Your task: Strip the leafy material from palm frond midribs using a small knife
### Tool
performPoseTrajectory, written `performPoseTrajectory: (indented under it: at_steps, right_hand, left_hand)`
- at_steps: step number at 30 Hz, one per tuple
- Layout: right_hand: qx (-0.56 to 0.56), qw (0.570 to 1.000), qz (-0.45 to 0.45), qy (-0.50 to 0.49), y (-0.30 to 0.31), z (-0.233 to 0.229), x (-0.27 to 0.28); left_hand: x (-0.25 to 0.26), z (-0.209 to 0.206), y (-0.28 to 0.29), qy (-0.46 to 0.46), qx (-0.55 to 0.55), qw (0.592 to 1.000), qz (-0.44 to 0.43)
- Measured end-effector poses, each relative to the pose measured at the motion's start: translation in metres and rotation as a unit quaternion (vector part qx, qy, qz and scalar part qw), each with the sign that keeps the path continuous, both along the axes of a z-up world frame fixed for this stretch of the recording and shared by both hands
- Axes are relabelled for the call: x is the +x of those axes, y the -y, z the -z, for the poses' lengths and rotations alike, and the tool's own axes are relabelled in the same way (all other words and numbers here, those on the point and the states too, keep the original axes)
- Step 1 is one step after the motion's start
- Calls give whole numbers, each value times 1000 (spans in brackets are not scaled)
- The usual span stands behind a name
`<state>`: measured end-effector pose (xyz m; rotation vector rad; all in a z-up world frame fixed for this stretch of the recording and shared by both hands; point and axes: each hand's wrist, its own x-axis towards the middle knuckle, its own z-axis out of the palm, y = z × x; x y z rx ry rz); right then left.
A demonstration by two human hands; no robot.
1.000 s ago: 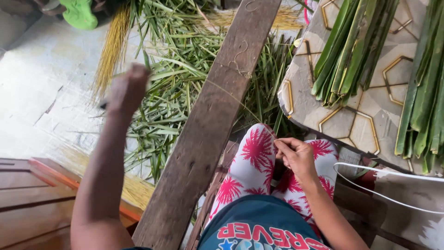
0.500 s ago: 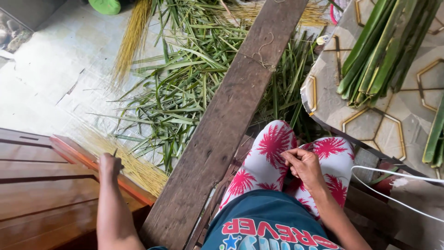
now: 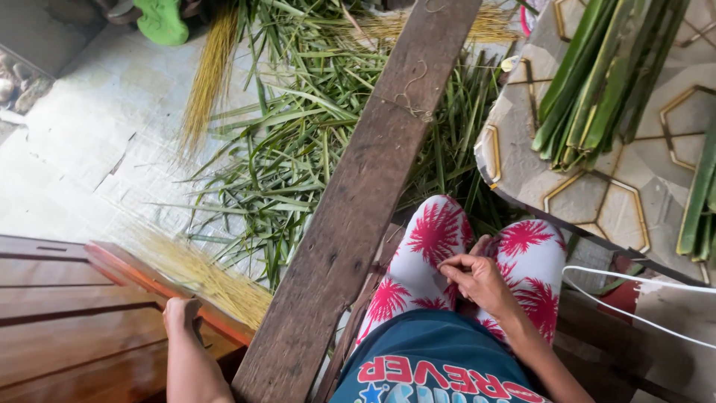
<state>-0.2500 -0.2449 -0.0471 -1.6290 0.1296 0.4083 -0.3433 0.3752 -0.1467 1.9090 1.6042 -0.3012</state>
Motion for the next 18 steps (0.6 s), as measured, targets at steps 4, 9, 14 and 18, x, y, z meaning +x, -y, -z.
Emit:
performPoseTrajectory:
  at_steps: [4, 9, 14, 18]
  right_hand:
    - [-40, 995, -34, -87, 14, -28, -7]
    - [-103, 981, -85, -141, 40, -64, -22]
    - [-175, 949, -235, 114, 101, -109, -45]
    - [-123, 969, -203, 63, 197, -131, -71]
  left_hand:
    - [23, -12, 17, 16, -56, 998, -17]
    - [88, -28, 33, 109, -129, 983, 74]
    - [163, -96, 107, 200, -112, 951, 205]
    - [210, -172, 184, 220, -70, 921, 312]
